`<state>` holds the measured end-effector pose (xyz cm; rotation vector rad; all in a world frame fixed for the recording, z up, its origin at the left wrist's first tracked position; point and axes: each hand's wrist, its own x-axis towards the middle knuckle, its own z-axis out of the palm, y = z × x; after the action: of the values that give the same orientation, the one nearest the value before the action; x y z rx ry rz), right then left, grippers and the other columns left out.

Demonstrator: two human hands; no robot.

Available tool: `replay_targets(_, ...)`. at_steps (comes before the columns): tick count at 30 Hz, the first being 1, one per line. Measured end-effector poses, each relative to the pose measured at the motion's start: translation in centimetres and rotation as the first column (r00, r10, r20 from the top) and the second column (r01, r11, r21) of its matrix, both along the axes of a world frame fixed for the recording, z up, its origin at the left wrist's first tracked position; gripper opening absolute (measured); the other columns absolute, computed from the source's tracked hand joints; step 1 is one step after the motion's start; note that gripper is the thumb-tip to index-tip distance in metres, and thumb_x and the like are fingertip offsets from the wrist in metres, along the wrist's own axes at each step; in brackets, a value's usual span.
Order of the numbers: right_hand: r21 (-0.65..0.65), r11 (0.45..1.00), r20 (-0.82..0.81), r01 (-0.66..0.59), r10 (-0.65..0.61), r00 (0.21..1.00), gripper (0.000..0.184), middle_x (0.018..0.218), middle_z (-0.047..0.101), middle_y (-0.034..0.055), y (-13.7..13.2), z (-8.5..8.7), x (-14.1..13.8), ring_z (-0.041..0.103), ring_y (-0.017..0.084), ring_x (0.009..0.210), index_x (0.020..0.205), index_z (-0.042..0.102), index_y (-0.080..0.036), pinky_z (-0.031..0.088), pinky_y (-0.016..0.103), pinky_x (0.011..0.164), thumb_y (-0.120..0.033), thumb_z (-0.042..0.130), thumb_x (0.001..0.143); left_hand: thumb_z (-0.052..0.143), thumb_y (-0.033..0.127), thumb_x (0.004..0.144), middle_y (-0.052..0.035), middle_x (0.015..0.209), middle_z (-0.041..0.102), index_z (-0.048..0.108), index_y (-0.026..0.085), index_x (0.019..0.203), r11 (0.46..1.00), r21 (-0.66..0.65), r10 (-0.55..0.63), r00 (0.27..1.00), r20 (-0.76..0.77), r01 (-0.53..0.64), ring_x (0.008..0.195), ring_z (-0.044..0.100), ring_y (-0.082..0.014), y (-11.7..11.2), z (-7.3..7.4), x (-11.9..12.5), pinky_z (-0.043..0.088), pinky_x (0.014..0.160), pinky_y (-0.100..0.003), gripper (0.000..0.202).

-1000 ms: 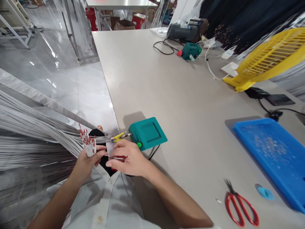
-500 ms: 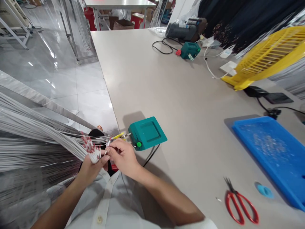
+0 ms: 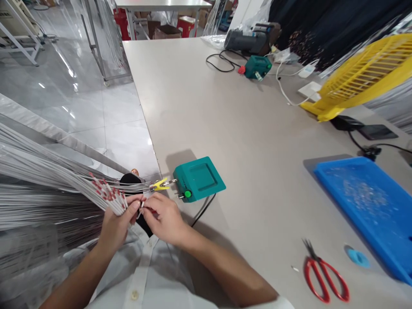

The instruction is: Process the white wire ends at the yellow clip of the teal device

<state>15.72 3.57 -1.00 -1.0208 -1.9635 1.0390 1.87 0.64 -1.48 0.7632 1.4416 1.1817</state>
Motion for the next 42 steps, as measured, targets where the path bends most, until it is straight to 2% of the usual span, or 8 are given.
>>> replay_targets(4,0.003,1.0,-0.002,-0.012,0.012,1.0,0.023,0.07,0.055,0.0038,-0.1,-0.3,0.0,0.053,0.013,0.066,0.07,0.06,-0.018,0.046,0.026,0.061,-0.02,0.042,0.084,0.063,0.027,0.07,-0.0068,0.095,0.067,0.071,0.017,0.074,0.997,0.029,-0.065,0.992,-0.11,0.068,0.053,0.052,-0.0108,-0.2,0.3,0.3,0.037,0.044,-0.023,0.014)
replay_targets(10,-0.051,0.988,-0.092,0.147,-0.151,0.984,0.015,0.078,0.061,0.0052,0.1,-0.3,0.4,0.058,0.015,0.074,0.084,0.064,-0.02,0.048,0.028,0.068,-0.021,0.049,0.082,0.066,0.028,0.066,-0.0007,0.06,0.064,0.069,0.017,0.069,0.999,-0.014,0.028,0.986,-0.167,-0.031,0.06,0.058,-0.0159,0.0,0.7,0.7,0.043,0.051,-0.023,0.012)
replay_targets(21,-0.088,0.985,-0.138,0.147,-0.158,0.978,0.016,0.071,0.061,0.0042,0.2,-0.3,0.4,0.055,0.016,0.069,0.075,0.062,-0.019,0.045,0.029,0.065,-0.024,0.05,0.083,0.068,0.028,0.064,-0.0052,0.075,0.07,0.071,0.015,0.074,0.999,0.001,-0.035,0.987,-0.158,0.035,0.07,0.062,-0.0195,-0.3,0.2,0.7,0.049,0.066,-0.029,0.017)
replay_targets(26,-0.143,0.978,-0.196,0.153,-0.18,0.964,0.016,0.08,0.064,0.0047,0.3,-0.7,0.4,0.058,0.016,0.078,0.083,0.063,-0.02,0.046,0.031,0.074,-0.024,0.048,0.085,0.071,0.025,0.061,-0.0019,0.064,0.067,0.07,0.015,0.07,0.997,-0.059,0.033,0.99,-0.138,-0.041,0.06,0.058,-0.0149,-0.2,0.4,0.4,0.047,0.057,-0.025,0.014)
replay_targets(31,-0.154,0.976,-0.204,0.155,-0.185,0.961,0.014,0.08,0.064,0.0052,0.2,-0.6,0.3,0.059,0.015,0.078,0.085,0.065,-0.019,0.047,0.03,0.072,-0.022,0.051,0.082,0.067,0.028,0.066,0.0044,0.043,0.051,0.069,0.015,0.066,0.997,-0.075,-0.029,0.998,-0.049,0.025,0.039,0.038,-0.0065,-0.1,0.9,0.3,0.032,0.039,-0.019,0.013)
replay_targets(34,-0.153,0.977,-0.208,0.151,-0.182,0.961,0.011,0.077,0.064,0.0052,0.2,-0.3,0.1,0.058,0.015,0.073,0.08,0.065,-0.018,0.047,0.029,0.069,-0.02,0.054,0.079,0.068,0.028,0.064,0.0055,0.041,0.047,0.068,0.014,0.062,0.996,-0.075,-0.049,0.997,-0.061,0.044,0.038,0.033,-0.0056,-0.2,1.2,0.4,0.03,0.039,-0.02,0.013)
replay_targets(39,-0.119,0.969,-0.174,0.215,-0.234,0.957,0.01,0.068,0.062,0.0037,0.2,-0.2,-0.2,0.056,0.013,0.065,0.067,0.062,-0.017,0.046,0.027,0.063,-0.017,0.057,0.075,0.069,0.029,0.063,0.0012,0.052,0.058,0.07,0.014,0.066,0.996,-0.04,-0.083,0.994,-0.073,0.081,0.045,0.042,-0.0082,-0.1,1.6,0.8,0.037,0.045,-0.021,0.015)
replay_targets(42,-0.098,0.974,-0.174,0.206,-0.221,0.96,0.012,0.067,0.061,0.0029,0.3,-0.2,-0.2,0.056,0.013,0.065,0.067,0.061,-0.018,0.045,0.027,0.063,-0.016,0.054,0.077,0.069,0.028,0.063,0.004,0.044,0.051,0.068,0.014,0.062,0.995,-0.058,-0.081,0.996,-0.038,0.079,0.04,0.036,-0.0063,-0.1,1.6,0.8,0.036,0.044,-0.02,0.015)
